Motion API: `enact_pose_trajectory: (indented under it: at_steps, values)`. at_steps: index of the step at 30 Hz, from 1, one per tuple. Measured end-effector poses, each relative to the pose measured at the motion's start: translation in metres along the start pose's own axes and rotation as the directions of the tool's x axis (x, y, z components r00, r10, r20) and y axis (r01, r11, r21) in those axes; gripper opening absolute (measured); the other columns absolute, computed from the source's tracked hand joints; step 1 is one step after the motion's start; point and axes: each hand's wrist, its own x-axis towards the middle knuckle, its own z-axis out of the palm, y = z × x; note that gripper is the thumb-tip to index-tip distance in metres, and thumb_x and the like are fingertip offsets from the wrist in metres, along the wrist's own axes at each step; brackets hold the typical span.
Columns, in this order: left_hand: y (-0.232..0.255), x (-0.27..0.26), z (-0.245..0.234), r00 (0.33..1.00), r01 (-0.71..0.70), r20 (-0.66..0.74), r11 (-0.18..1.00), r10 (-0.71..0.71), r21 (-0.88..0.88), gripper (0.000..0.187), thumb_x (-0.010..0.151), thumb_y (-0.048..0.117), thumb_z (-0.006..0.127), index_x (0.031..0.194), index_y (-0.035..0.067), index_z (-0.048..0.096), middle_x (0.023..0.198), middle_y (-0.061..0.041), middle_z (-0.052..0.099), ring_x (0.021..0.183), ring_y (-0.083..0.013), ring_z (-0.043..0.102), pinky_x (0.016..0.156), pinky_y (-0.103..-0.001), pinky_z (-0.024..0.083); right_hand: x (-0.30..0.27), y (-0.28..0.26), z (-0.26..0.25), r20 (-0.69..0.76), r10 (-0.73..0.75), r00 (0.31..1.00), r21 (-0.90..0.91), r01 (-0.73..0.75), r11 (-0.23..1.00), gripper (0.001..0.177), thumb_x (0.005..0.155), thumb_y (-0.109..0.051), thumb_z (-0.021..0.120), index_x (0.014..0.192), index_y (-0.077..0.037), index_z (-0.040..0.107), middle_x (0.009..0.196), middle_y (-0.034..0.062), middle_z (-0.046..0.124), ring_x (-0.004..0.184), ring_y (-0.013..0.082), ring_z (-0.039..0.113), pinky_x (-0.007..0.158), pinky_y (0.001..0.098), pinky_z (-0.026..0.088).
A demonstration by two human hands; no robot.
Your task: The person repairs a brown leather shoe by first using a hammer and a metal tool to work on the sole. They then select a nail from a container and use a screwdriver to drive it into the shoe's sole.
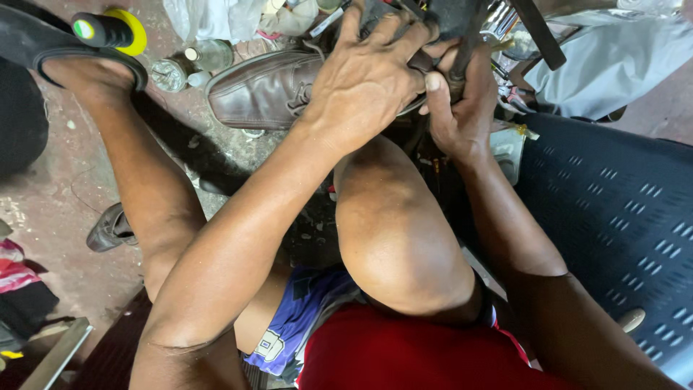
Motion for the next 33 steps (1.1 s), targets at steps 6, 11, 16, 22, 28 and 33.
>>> enact_pose_trajectory:
  at_steps: [6,11,16,22,28,33]
  values:
    - [0.001,-0.002,0.005,1.0,0.001,0.023,0.999,-0.002,0.052,0.021,0.095,0.022,0.067,0.082,0.012,0.081,0.142,-0.01,0.06,0.133,-0.0297,0.054,0.117,-0.063,0.028,-0.005,0.001,-0.008,0.027,-0.148,0.989,-0.172,0.151,0.974,0.03,0.115,-0.027,0.06,0.13,0.0,0.058,0.097,0.0077,0.055,0.085,0.0173,0.052,0.079,0.0334,0.045]
    - [0.004,0.0,0.012,0.998,0.019,-0.059,0.994,-0.012,0.11,0.023,0.092,0.015,0.066,0.109,0.01,0.081,0.141,-0.013,0.06,0.126,-0.0333,0.058,0.112,-0.064,0.036,-0.003,-0.003,-0.009,0.024,-0.114,0.993,-0.071,0.116,0.991,0.028,0.117,-0.026,0.059,0.122,0.001,0.055,0.097,0.0069,0.057,0.085,0.0153,0.053,0.079,0.03,0.046]
    - [0.007,0.0,0.014,0.998,0.068,0.003,0.99,-0.069,0.124,0.016,0.092,0.017,0.066,0.093,0.008,0.08,0.134,-0.013,0.062,0.121,-0.0333,0.061,0.109,-0.06,0.041,-0.003,-0.003,-0.011,0.029,-0.091,0.995,-0.032,0.092,0.995,0.03,0.117,-0.027,0.06,0.122,0.002,0.055,0.1,0.0076,0.06,0.08,0.0133,0.055,0.075,0.0282,0.047]
    - [0.013,-0.006,0.01,0.997,0.072,0.001,0.99,-0.073,0.118,0.016,0.09,0.012,0.065,0.098,0.008,0.078,0.132,-0.016,0.062,0.116,-0.0352,0.062,0.107,-0.059,0.043,-0.002,-0.005,-0.011,0.056,-0.077,0.996,-0.004,0.077,0.997,0.031,0.118,-0.029,0.06,0.124,0.001,0.055,0.1,0.008,0.06,0.071,0.0112,0.057,0.067,0.0263,0.048]
    - [0.019,-0.021,-0.029,0.982,0.134,-0.144,0.988,-0.122,0.073,0.038,0.087,0.004,0.071,0.124,0.007,0.066,0.139,-0.014,0.06,0.125,-0.0317,0.063,0.11,-0.051,0.047,0.001,-0.001,-0.012,0.071,-0.001,0.997,0.168,-0.011,0.986,0.032,0.12,-0.03,0.057,0.124,0.001,0.052,0.099,0.0071,0.064,0.066,0.0084,0.061,0.06,0.0232,0.051]
    - [0.022,-0.011,-0.04,0.912,0.383,0.124,0.92,-0.391,0.087,0.058,0.078,0.014,0.072,0.133,0.002,0.057,0.127,-0.021,0.063,0.112,-0.0373,0.065,0.098,-0.047,0.049,-0.002,0.002,-0.014,0.084,-0.07,0.994,0.167,0.055,0.984,0.032,0.119,-0.029,0.057,0.124,0.002,0.051,0.113,0.0111,0.065,0.07,0.0093,0.06,0.063,0.0229,0.051]
